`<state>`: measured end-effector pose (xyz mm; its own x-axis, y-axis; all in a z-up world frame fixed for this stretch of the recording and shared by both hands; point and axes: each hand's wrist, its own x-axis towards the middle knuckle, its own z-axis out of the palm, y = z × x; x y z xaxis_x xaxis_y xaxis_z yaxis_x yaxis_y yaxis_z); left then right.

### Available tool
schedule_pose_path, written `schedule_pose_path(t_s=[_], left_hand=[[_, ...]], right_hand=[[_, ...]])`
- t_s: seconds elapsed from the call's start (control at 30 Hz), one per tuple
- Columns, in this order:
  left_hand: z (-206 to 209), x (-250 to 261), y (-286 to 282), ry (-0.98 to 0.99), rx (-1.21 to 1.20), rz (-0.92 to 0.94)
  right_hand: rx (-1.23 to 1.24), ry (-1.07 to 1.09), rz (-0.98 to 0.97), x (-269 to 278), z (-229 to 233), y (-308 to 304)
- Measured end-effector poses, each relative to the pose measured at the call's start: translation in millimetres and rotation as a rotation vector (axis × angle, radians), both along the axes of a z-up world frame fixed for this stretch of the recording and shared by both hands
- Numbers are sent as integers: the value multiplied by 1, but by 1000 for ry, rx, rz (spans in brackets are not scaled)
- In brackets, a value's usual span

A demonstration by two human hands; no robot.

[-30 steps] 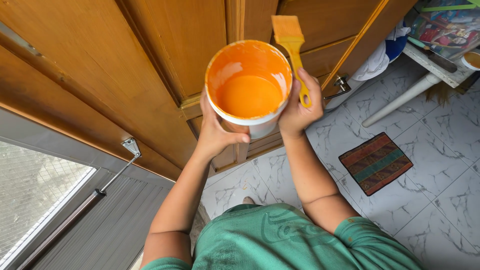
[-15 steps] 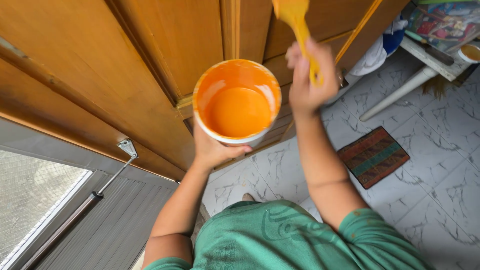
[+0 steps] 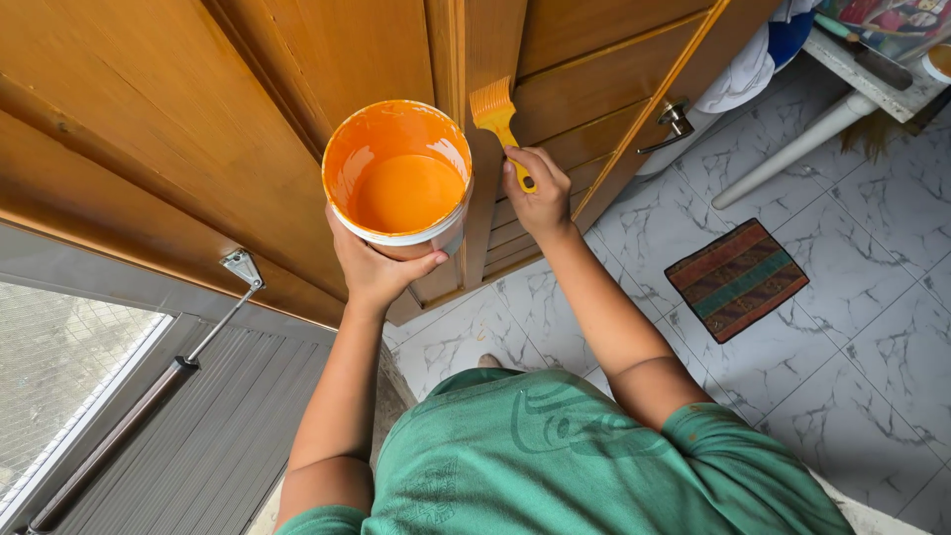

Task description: The person paints a wooden door with orange paint using a yellow brush. They hold a paint container in their left hand and apply the paint to the door's surface and edges with their right hand.

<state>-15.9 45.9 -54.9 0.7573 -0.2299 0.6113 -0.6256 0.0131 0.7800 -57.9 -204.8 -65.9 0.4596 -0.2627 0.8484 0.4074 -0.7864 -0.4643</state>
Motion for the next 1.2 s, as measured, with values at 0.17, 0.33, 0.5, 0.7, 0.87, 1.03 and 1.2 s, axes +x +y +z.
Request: schedule_pose_path(t_s=[0.17,0.33,0.5,0.7,0.87,1.03,1.2], left_hand=[[-12,1,-2,9,11,5],[-30,-1,-5,44,-6,-10],[-42,0,-3,31,15,-1],[-55,-5,9,96,19,-1],[-62,-3,12,84,-7,4],[-71,1,10,88,-8,10],[-75,3,16,71,21,5]], right_hand=[[-91,-243,-9,-26,71,-19],[-96,-294,-23,8,99,-33],[-43,-116,-18,13,-6,-7],[28,24,-27,-13,-43,0],[-28,-207,57,-18,40,-13],[-59,-211,-12,13,35,-2],[-19,-1,8,10,-53,22]])
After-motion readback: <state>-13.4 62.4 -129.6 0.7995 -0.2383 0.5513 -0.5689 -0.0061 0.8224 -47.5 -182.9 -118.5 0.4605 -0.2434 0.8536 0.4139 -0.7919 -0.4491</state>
